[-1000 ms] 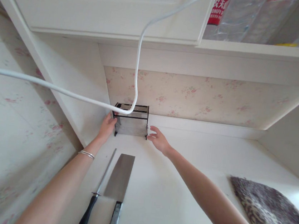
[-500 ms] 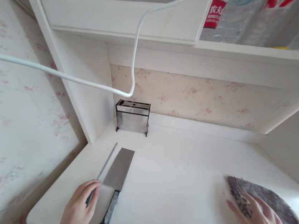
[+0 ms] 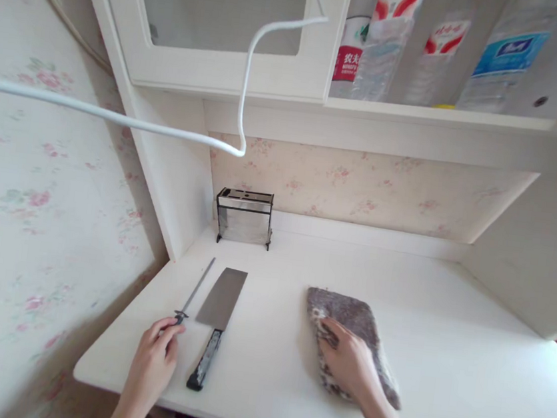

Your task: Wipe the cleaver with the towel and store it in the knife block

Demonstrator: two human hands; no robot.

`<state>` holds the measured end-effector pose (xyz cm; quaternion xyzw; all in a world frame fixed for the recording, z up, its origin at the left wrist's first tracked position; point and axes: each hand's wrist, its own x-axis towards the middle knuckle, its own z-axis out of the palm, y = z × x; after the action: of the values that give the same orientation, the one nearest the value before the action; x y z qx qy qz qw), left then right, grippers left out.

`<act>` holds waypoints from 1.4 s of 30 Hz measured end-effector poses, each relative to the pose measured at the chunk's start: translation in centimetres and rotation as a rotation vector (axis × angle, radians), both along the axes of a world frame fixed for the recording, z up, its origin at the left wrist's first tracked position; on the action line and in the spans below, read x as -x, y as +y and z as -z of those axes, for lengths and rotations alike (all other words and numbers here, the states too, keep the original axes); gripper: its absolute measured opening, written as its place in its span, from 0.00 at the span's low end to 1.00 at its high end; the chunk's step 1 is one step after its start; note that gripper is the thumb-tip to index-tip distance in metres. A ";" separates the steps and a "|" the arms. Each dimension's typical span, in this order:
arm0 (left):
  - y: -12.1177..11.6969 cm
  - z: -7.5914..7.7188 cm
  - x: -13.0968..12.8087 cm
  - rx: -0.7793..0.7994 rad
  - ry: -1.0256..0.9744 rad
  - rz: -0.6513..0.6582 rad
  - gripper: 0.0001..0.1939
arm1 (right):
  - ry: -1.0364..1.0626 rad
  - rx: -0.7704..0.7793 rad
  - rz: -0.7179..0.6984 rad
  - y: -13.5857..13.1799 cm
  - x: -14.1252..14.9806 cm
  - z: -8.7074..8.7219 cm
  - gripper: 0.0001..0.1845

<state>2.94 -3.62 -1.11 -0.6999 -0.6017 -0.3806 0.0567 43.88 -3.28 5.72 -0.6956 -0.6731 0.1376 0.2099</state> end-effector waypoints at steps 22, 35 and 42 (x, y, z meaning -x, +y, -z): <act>0.9 -0.2 0.2 -0.008 -0.086 -0.070 0.09 | 0.288 -0.034 -0.269 5.5 19.6 0.2 0.13; 0.8 0.4 0.3 0.006 -0.029 -0.175 0.11 | 0.497 -0.234 -0.368 3.7 15.0 -1.4 0.13; 0.3 -4.9 -3.2 -0.159 -0.015 -0.211 0.12 | 0.624 -0.206 -0.046 5.6 6.2 1.1 0.24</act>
<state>6.17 -3.30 3.77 -0.6231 -0.6403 -0.4244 0.1472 37.71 2.37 4.64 -0.5795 -0.6023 0.2801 0.4722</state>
